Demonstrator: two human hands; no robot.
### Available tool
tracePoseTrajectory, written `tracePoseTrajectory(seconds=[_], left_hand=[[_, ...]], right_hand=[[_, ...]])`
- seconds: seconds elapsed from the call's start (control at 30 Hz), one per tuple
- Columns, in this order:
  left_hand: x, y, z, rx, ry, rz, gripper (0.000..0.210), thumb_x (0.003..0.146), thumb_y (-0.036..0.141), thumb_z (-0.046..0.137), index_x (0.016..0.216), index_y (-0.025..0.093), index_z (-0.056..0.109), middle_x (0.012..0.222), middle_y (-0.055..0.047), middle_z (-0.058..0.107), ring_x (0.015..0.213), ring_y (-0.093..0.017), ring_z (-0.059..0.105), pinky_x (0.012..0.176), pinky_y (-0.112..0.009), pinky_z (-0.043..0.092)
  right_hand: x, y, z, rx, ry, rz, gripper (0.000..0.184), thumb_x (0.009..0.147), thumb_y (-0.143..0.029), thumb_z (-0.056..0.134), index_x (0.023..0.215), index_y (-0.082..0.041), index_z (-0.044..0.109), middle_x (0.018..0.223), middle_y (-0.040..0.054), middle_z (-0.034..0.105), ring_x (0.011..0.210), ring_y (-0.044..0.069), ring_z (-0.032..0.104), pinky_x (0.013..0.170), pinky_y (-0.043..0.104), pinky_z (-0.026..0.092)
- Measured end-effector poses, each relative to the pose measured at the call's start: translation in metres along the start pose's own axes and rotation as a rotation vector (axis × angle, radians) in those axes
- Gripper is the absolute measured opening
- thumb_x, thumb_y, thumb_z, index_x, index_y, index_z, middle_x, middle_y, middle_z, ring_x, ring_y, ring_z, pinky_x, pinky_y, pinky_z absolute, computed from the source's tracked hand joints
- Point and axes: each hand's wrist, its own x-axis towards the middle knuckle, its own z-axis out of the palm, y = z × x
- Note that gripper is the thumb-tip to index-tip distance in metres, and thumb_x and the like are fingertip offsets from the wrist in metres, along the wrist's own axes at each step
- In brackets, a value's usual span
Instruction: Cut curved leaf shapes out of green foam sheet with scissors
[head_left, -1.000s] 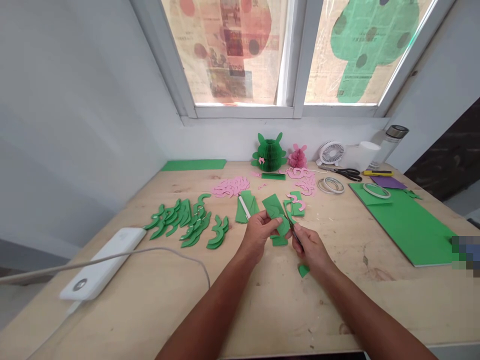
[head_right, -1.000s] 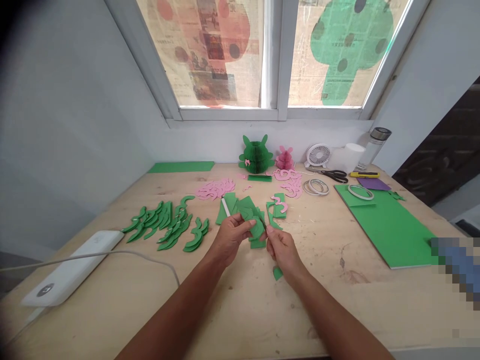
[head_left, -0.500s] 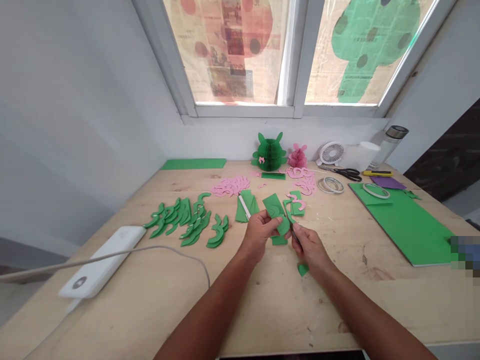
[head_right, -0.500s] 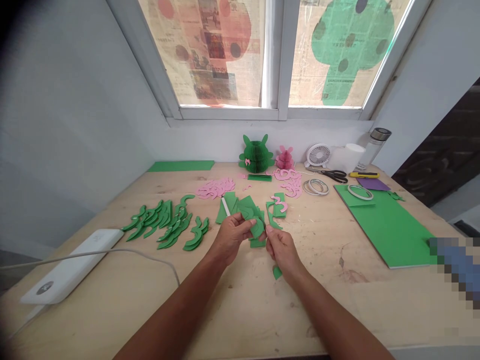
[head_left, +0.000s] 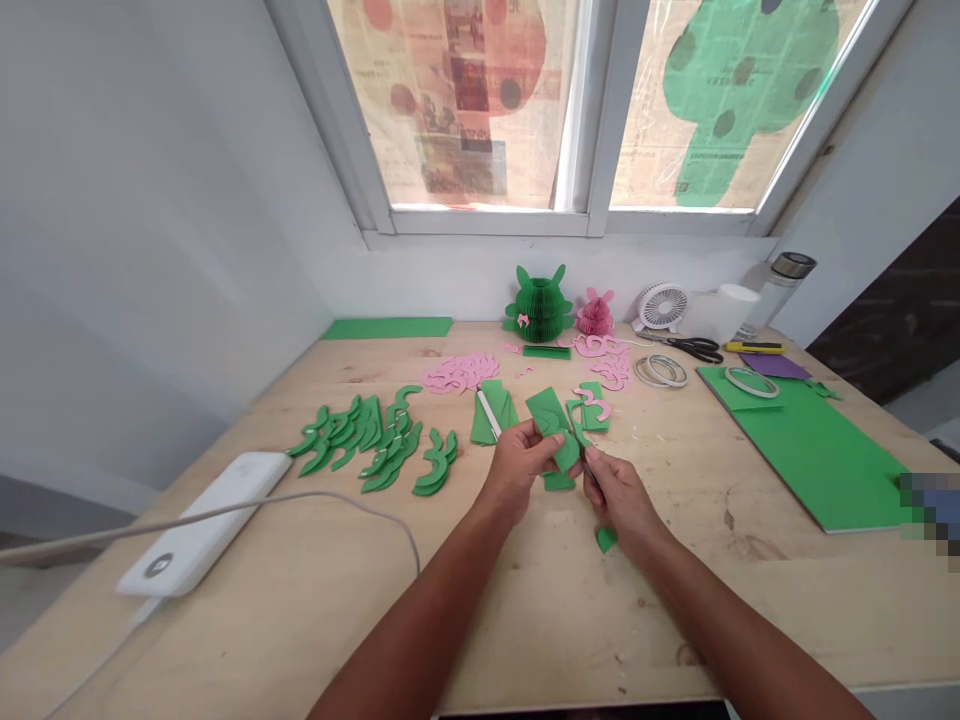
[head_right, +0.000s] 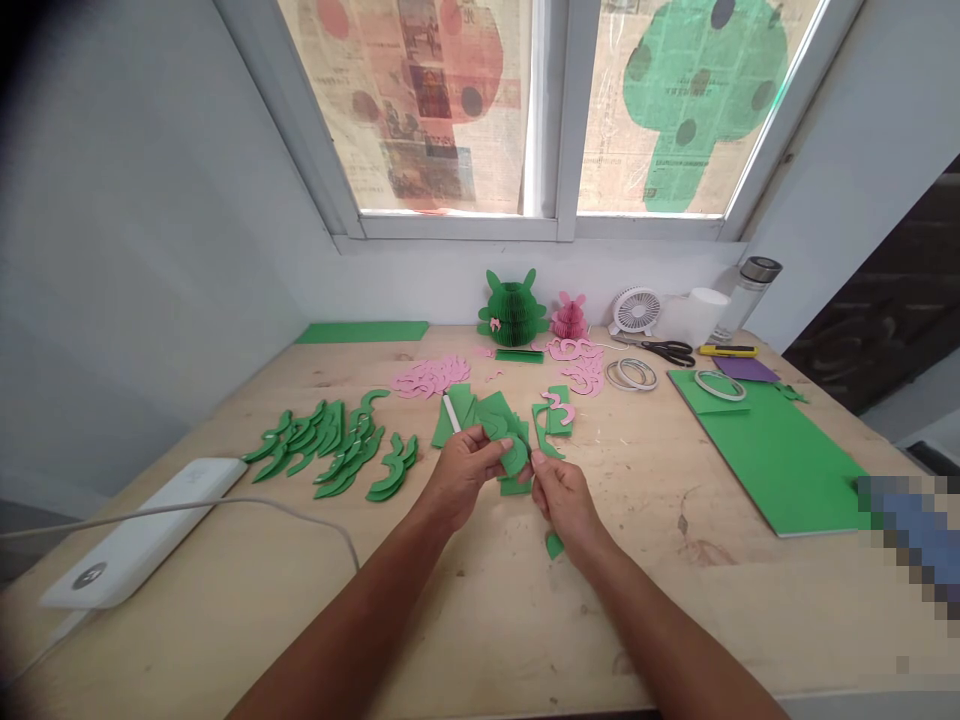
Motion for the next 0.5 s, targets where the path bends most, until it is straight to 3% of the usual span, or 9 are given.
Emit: tracePoseTrajectory(seconds=[0.5], left_hand=[[0.0014, 0.0008, -0.0005, 0.004, 0.039, -0.016, 0.022, 0.059, 0.03, 0.074, 0.069, 0.013, 0.064, 0.064, -0.003, 0.065, 0.056, -0.013, 0.057, 0.06, -0.029, 0.048]], right_hand=[[-0.0013, -0.0061, 0.0011, -0.038, 0.025, 0.002, 0.048, 0.076, -0.061, 0.051, 0.063, -0.015, 0.057, 0.038, -0.0077, 0.033, 0.035, 0.006, 0.021, 0.036, 0.022, 0.015]])
